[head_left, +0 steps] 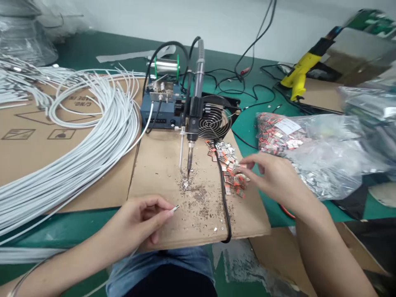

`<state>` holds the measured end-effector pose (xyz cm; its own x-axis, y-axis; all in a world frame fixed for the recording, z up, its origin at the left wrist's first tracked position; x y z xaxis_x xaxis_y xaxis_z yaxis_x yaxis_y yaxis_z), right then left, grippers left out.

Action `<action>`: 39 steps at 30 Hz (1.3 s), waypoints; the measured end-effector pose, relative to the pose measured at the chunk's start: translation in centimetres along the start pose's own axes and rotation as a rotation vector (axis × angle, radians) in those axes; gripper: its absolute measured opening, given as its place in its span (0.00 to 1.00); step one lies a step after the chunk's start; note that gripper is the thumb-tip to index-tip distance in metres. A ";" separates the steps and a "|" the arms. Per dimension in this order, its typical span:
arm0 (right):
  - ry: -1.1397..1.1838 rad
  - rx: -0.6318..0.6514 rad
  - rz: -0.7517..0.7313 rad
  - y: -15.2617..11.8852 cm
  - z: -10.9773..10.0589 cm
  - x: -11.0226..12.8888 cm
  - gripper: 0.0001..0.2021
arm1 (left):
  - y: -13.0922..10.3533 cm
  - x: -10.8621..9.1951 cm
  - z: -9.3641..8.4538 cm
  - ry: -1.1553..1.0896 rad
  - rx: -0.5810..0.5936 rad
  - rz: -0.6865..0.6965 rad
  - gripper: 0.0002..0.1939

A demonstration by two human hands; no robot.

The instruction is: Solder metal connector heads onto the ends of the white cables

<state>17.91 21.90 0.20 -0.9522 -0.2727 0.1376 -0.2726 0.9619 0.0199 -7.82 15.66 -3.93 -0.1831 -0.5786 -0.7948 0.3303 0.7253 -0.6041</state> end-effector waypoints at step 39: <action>1.521 0.512 0.434 1.4 7.0 8.1 0.11 | 5.5 -3.1 -0.7 0.116 0.129 -0.047 0.06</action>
Point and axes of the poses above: each hand's wrist, its own y-axis towards the middle knuckle, its own z-axis out of the palm, x = y × z, the point moved 5 cm from there along y, towards the middle knuckle, and after that the axes turned 4 degrees about -z, right-handed, at the moved point
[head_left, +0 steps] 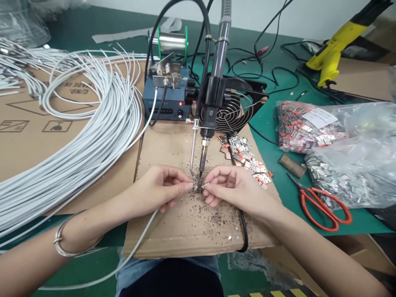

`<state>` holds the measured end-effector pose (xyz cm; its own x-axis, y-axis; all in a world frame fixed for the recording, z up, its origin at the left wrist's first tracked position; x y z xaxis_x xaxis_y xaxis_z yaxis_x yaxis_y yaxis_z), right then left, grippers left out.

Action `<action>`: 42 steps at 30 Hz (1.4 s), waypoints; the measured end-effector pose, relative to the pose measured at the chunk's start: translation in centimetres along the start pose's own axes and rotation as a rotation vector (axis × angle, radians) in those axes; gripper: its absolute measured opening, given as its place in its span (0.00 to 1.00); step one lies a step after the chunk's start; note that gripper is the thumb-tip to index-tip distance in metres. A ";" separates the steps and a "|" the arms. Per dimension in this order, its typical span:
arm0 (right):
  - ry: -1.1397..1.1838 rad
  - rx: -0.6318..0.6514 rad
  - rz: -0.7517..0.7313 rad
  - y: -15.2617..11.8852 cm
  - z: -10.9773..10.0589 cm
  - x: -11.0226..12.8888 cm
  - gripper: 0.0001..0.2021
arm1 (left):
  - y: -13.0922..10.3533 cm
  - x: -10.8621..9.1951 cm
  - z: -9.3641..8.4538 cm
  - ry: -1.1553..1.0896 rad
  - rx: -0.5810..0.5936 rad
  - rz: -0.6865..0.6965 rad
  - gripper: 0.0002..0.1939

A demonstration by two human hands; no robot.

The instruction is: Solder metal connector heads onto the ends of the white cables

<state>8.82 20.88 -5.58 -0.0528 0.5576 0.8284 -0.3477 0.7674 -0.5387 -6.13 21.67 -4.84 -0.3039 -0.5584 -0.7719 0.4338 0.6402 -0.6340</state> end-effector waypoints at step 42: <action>0.177 -0.149 -0.072 0.2 0.0 -0.2 0.12 | 0.4 0.1 -0.2 -0.024 0.043 -0.030 0.07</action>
Point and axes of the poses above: each hand's wrist, its own y-axis towards the middle knuckle, its own z-axis out of the palm, x = y × z, the point moved 5 cm from there along y, towards the middle knuckle, and after that the axes turned 4 degrees about -z, right-handed, at the moved point
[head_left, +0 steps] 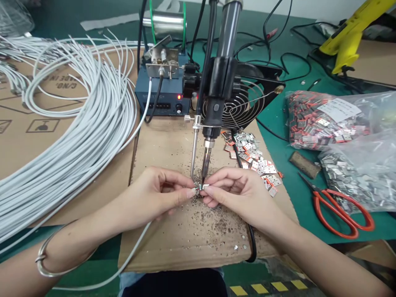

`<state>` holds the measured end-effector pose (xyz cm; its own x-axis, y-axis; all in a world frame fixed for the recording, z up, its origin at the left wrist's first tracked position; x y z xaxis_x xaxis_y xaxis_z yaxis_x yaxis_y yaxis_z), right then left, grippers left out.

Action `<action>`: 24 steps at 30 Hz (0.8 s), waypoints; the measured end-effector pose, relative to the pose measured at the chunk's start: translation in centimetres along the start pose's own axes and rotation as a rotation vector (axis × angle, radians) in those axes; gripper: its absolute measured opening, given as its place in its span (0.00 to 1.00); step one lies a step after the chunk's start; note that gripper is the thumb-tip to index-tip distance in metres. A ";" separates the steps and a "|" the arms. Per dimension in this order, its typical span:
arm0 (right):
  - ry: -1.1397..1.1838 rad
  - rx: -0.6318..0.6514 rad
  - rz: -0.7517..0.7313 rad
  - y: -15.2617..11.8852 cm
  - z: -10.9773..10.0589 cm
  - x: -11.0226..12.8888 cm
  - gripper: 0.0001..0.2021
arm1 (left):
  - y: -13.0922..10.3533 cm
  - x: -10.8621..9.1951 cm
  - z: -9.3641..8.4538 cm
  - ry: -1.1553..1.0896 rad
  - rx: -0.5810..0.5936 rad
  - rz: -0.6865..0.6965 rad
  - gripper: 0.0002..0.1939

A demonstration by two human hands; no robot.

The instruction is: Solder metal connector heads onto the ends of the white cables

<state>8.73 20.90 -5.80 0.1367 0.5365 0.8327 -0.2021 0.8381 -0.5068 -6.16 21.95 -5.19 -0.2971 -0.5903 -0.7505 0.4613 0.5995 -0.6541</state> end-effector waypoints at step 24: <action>0.024 0.039 0.025 0.0 0.1 0.0 0.11 | -0.2 -0.1 0.1 -0.061 -0.041 -0.085 0.06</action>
Point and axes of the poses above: each hand's wrist, its own y-axis towards the middle knuckle, its own z-axis out of the palm, x = y × z, the point moved 5 cm from there along y, towards the middle knuckle, and after that the axes turned 4 degrees about -z, right-handed, at the moved point
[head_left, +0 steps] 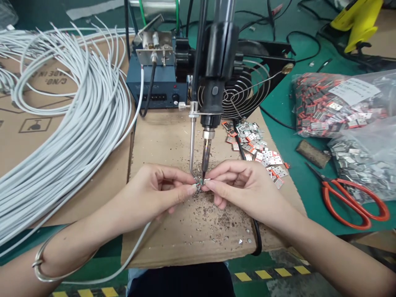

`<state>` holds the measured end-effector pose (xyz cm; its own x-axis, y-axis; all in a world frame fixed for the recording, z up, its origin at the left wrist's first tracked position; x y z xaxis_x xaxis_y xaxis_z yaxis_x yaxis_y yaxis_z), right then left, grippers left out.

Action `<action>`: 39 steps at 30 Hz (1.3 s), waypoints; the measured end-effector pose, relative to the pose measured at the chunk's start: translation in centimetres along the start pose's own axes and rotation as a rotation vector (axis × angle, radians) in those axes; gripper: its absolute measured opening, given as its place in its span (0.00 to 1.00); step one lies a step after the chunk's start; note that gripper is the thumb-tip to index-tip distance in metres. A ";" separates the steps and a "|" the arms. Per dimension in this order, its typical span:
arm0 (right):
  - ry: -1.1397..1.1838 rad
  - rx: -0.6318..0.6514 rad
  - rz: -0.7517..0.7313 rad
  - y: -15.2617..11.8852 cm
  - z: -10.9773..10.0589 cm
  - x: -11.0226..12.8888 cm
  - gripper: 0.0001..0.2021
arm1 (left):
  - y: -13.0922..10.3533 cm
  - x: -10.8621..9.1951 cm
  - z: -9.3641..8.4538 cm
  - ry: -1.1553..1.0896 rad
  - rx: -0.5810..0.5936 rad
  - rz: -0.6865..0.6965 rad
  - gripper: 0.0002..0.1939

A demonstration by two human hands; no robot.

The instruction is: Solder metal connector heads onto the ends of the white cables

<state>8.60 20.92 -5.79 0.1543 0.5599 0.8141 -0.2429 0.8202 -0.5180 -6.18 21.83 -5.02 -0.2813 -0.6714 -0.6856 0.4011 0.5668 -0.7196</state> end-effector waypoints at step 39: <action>-0.125 -0.017 -0.050 0.0 -0.4 0.3 0.11 | -0.1 -0.1 0.2 -0.007 0.026 0.041 0.04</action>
<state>9.04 21.12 -5.61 0.0452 0.4998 0.8650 -0.2219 0.8492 -0.4791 -6.02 21.70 -4.87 -0.2578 -0.6514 -0.7136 0.4352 0.5811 -0.6877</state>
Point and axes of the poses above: each hand's wrist, its own y-axis towards the middle knuckle, its own z-axis out of the palm, x = y × z, the point moved 5 cm from there along y, towards the middle knuckle, and after that the axes turned 4 degrees about -z, right-handed, at the moved point
